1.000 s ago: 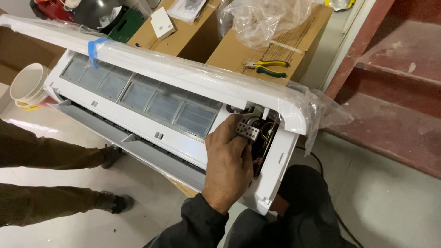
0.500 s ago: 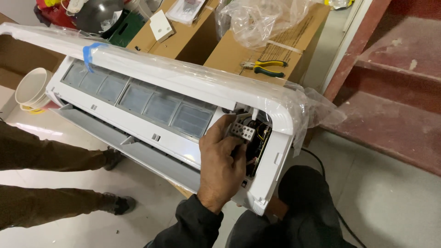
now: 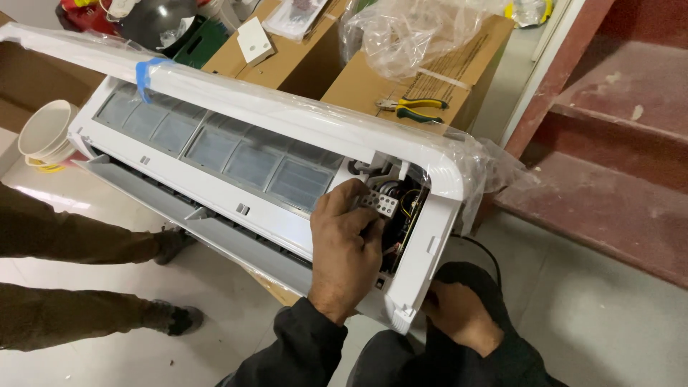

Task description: The person works on a new split air conditioner indoor unit resting on a cardboard box on the floor. They open the wiring cover, use a screwdriver to loosen and tighten screws on the terminal block while positioning wires, and use pliers to adjust the wiring connections.

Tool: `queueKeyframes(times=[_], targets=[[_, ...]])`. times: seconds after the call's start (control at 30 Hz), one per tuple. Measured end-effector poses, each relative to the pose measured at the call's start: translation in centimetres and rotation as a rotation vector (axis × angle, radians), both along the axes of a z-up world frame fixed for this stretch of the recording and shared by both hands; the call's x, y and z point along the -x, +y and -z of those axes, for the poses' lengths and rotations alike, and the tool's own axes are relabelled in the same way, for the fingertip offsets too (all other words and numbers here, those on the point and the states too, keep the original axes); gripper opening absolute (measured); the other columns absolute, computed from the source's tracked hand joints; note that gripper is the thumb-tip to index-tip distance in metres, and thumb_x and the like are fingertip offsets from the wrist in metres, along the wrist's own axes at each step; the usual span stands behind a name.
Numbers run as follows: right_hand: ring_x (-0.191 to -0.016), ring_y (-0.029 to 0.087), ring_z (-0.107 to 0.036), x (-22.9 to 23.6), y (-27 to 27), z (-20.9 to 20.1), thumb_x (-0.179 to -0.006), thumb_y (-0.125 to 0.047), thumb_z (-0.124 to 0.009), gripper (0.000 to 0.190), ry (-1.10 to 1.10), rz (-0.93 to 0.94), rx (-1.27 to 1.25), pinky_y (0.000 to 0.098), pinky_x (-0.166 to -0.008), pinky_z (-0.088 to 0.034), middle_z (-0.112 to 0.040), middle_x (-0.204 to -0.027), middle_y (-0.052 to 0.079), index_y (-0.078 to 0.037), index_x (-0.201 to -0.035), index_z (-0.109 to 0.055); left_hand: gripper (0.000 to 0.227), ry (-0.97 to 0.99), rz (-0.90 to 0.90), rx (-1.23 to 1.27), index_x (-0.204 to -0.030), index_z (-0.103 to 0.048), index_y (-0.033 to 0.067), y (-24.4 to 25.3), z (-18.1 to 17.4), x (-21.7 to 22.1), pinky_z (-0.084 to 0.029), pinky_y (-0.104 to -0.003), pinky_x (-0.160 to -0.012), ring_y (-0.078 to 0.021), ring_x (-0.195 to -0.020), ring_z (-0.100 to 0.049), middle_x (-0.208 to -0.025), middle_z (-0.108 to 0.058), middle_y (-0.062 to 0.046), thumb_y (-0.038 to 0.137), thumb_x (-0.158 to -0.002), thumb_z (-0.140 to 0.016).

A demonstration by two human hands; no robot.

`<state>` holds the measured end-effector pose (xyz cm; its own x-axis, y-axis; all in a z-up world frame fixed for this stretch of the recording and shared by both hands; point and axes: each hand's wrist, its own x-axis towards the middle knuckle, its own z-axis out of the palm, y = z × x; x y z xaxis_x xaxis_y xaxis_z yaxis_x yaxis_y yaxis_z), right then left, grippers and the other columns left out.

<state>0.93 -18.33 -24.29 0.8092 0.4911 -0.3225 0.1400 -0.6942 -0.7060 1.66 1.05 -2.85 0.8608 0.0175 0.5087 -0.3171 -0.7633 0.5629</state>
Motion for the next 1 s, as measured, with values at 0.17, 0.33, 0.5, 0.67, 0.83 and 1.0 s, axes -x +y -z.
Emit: queueKeyframes(times=[0.17,0.33,0.5,0.67,0.83,1.0], targets=[[-0.095,0.029,-0.077,-1.4,-0.3,2.8,-0.082,-0.025,-0.075,0.044,0.21,0.159,-0.064,0.0397,-0.082,-0.06,-0.079,-0.107,0.016,-0.004,-0.121,-0.069,0.012,0.028,-0.003,0.002,-0.086,-0.077,0.0001,-0.3,-0.1,0.3,-0.045,-0.045,-0.099,-0.0357,-0.114,-0.057,-0.119,-0.064,-0.014,-0.001,-0.074,-0.074],[-0.088,0.025,-0.071,-1.6,-3.1,12.3,-0.083,-0.009,-0.068,0.033,0.356,0.426,-0.59,0.0374,-0.079,-0.057,-0.076,-0.101,0.017,0.005,-0.113,-0.068,0.007,-0.008,-0.029,-0.177,-0.084,-0.074,0.0005,-0.5,-0.5,0.3,-0.042,-0.046,-0.093,-0.0355,-0.107,-0.054,-0.102,-0.061,-0.012,0.002,-0.078,-0.072],[-0.089,0.023,-0.069,0.7,-3.9,8.8,-0.086,-0.007,-0.066,0.026,0.335,0.502,-0.598,0.0345,-0.084,-0.054,-0.075,-0.097,0.012,0.002,-0.11,-0.07,0.006,0.032,-0.029,-0.3,-0.081,-0.072,0.002,-0.5,-1.1,0.3,-0.04,-0.046,-0.087,-0.0341,-0.095,-0.053,-0.094,-0.058,-0.013,0.007,-0.079,-0.07],[-0.089,0.024,-0.07,1.9,-3.9,6.9,-0.085,-0.006,-0.067,0.026,0.307,0.517,-0.593,0.0356,-0.084,-0.055,-0.075,-0.097,0.014,0.003,-0.109,-0.07,0.009,0.141,-0.013,-0.377,-0.078,-0.071,0.0023,-0.4,-1.9,0.1,-0.041,-0.047,-0.083,-0.0347,-0.09,-0.055,-0.089,-0.058,-0.016,0.011,-0.076,-0.07],[-0.092,0.024,-0.072,2.3,-3.6,4.8,-0.085,-0.007,-0.065,0.028,0.31,0.53,-0.611,0.0352,-0.086,-0.055,-0.077,-0.101,0.013,0.0,-0.112,-0.07,0.011,0.079,0.032,-0.391,-0.083,-0.072,0.0024,0.2,-1.5,0.3,-0.044,-0.046,-0.085,-0.0341,-0.088,-0.058,-0.089,-0.06,-0.015,0.011,-0.077,-0.07],[-0.091,0.028,-0.071,1.6,-4.0,4.7,-0.086,-0.006,-0.066,0.027,0.277,0.543,-0.595,0.0377,-0.085,-0.055,-0.076,-0.101,0.017,0.003,-0.111,-0.07,0.006,0.089,0.071,-0.386,-0.08,-0.071,0.0023,0.2,-1.2,0.0,-0.046,-0.044,-0.082,-0.0317,-0.086,-0.06,-0.087,-0.061,-0.013,0.008,-0.078,-0.07]])
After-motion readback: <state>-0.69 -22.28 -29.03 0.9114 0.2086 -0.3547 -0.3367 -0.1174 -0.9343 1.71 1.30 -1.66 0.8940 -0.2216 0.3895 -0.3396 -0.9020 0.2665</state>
